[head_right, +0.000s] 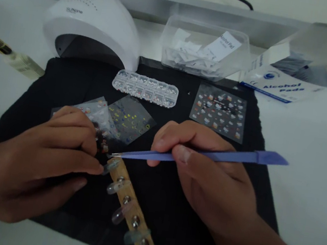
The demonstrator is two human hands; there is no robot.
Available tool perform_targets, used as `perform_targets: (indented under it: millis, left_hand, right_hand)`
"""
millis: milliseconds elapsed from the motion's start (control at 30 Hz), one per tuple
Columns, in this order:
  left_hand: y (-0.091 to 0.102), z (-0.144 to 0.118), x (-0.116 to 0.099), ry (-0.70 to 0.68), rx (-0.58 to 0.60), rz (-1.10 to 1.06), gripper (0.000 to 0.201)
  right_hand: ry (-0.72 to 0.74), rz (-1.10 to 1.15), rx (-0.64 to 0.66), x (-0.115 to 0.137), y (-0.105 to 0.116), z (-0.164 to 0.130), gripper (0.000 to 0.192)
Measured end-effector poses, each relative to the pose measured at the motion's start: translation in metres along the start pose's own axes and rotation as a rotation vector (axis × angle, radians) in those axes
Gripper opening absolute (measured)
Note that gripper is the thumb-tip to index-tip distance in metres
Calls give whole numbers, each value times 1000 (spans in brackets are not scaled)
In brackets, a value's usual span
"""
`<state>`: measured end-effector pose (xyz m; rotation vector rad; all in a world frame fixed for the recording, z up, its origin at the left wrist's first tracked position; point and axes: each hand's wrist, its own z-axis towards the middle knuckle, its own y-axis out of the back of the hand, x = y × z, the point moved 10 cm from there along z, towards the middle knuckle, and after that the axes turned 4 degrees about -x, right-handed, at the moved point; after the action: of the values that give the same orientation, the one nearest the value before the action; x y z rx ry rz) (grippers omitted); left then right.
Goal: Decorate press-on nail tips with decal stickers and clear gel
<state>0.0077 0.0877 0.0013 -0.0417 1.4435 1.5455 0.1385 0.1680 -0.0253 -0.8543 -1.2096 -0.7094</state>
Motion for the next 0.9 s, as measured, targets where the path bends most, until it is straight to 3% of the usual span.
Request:
perform_targets:
  millis: [367,900]
  left_hand:
    - [1,0,3,22,-15,8,12]
    - [-4,-2,-6,-69,35,38,26]
  right_hand:
    - [4,-2,-9,2,2,0,16]
    - [25,22,-12,2,3,3,15]
